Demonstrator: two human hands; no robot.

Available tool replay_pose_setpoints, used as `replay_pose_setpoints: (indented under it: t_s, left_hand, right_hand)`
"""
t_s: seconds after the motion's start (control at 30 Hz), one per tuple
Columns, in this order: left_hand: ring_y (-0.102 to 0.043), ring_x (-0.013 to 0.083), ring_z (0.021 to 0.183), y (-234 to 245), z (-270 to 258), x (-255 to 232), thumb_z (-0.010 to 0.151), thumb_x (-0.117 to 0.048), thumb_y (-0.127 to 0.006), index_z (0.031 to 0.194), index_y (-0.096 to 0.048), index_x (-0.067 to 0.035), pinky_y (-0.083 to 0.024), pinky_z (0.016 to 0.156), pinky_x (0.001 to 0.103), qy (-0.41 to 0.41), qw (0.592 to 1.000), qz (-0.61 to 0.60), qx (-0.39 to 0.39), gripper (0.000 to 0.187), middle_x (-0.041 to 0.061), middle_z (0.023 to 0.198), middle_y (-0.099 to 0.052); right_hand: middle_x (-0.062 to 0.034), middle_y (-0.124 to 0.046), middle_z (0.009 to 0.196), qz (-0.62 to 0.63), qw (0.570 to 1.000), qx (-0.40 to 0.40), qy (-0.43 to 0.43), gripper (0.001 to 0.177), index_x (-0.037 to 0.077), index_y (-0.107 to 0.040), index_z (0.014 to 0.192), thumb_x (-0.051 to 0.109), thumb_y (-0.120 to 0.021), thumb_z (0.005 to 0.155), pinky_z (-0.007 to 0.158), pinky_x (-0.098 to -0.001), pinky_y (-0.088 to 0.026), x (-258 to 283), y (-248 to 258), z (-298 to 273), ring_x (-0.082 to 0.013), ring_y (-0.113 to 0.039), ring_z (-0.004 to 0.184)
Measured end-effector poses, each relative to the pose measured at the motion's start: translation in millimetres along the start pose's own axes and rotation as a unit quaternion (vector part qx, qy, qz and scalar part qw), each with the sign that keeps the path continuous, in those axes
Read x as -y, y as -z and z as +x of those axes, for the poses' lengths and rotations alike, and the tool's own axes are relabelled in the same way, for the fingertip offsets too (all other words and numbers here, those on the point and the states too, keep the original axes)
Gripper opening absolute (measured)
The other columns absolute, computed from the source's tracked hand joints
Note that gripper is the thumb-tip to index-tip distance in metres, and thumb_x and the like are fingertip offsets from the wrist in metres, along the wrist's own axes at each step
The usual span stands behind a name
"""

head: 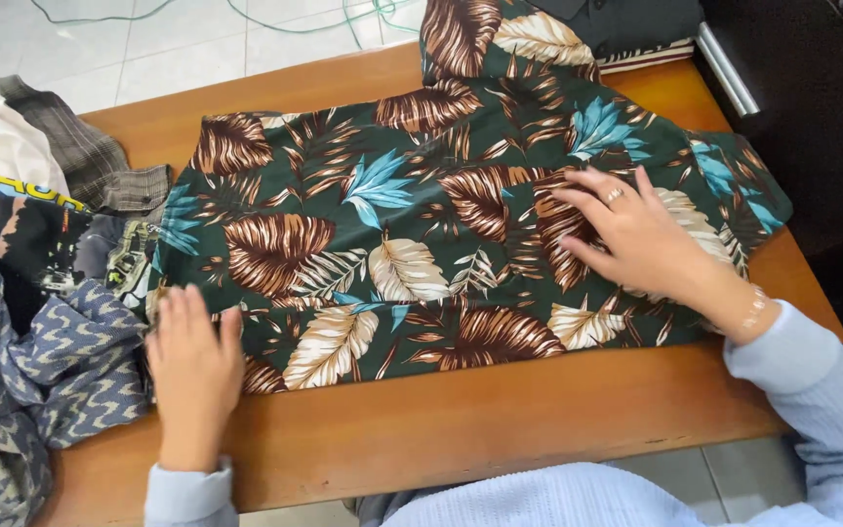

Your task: Folding a patterned shirt on a wooden table

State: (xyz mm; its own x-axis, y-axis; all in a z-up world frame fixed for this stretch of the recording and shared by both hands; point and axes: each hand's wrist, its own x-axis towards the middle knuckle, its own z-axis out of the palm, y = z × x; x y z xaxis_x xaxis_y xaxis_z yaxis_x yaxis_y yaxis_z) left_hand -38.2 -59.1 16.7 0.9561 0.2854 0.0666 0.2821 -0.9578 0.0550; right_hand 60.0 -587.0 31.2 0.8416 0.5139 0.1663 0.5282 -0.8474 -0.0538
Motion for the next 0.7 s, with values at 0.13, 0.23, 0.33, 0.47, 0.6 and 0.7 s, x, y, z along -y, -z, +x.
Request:
replay_pose_setpoints:
  t_s: [0.13,0.23,0.33,0.47,0.6,0.7]
  left_hand:
    - [-0.036,0.0377,0.15,24.7,5.2,-89.5,0.108,-0.056,-0.041,0.157,-0.044,-0.004,-0.024,0.119,0.063,-0.167,0.98,-0.021,-0.103,0.072,0.025,0.159,-0.045]
    - [-0.036,0.0366,0.149,6.5,6.0,-165.3,0.103,-0.052,-0.052,0.152,-0.048,-0.007,-0.02,0.119,0.062,-0.296,0.947,-0.092,-0.08,0.066,0.022,0.156,-0.046]
    - [-0.038,0.0408,0.148,-7.5,-5.8,-243.7,0.103,-0.05,-0.055,0.153,-0.047,-0.007,-0.025,0.116,0.066,-0.422,0.887,-0.17,-0.08,0.066,0.024,0.156,-0.045]
    - [-0.034,0.0368,0.154,-40.3,-19.4,-323.3,0.103,-0.059,-0.046,0.156,-0.043,-0.012,-0.032,0.118,0.065,-0.481,0.842,-0.215,-0.112,0.071,0.02,0.163,-0.038]
    - [-0.031,0.0346,0.156,-48.0,-15.2,-332.5,0.102,-0.063,-0.043,0.157,-0.041,-0.018,-0.025,0.12,0.069,-0.479,0.846,-0.215,-0.098,0.072,0.016,0.164,-0.038]
    - [-0.038,0.0374,0.151,-40.1,-2.9,-311.2,0.102,-0.063,-0.044,0.153,-0.048,-0.027,-0.031,0.116,0.071,-0.485,0.846,-0.206,-0.081,0.063,0.009,0.161,-0.044]
  right_hand:
    - [-0.0071,-0.039,0.163,-0.004,0.999,-0.045,-0.001,0.061,0.021,-0.044,0.153,0.056,-0.045,0.103,0.117,-0.0725,-0.019,-9.3,-47.4,6.8,-0.0313,-0.033,0.153]
    - [-0.007,-0.031,0.169,-0.014,0.999,-0.04,0.008,0.061,0.025,-0.04,0.157,0.058,-0.037,0.106,0.119,-0.0733,-0.01,-4.3,-52.6,5.9,-0.0316,-0.024,0.157]
    - [-0.0082,-0.026,0.171,-0.021,0.999,-0.036,0.012,0.061,0.028,-0.036,0.159,0.058,-0.034,0.106,0.115,-0.0768,-0.008,-1.9,-50.2,5.7,-0.0342,-0.02,0.157]
    - [-0.0066,-0.017,0.175,-0.073,0.997,-0.009,0.024,0.061,0.025,-0.044,0.152,0.056,-0.04,0.099,0.113,-0.0777,-0.016,-16.1,-71.2,2.1,-0.0325,-0.014,0.16]
    - [-0.0073,-0.013,0.174,-0.09,0.995,0.037,0.021,0.068,0.025,-0.042,0.154,0.057,-0.045,0.094,0.11,-0.0785,-0.021,-7.6,-54.1,3.2,-0.0346,-0.012,0.158]
    - [-0.0099,-0.015,0.173,-0.083,0.995,0.051,0.028,0.069,0.024,-0.049,0.149,0.064,-0.043,0.093,0.109,-0.079,-0.023,-4.7,-45.1,4.7,-0.0374,-0.012,0.159]
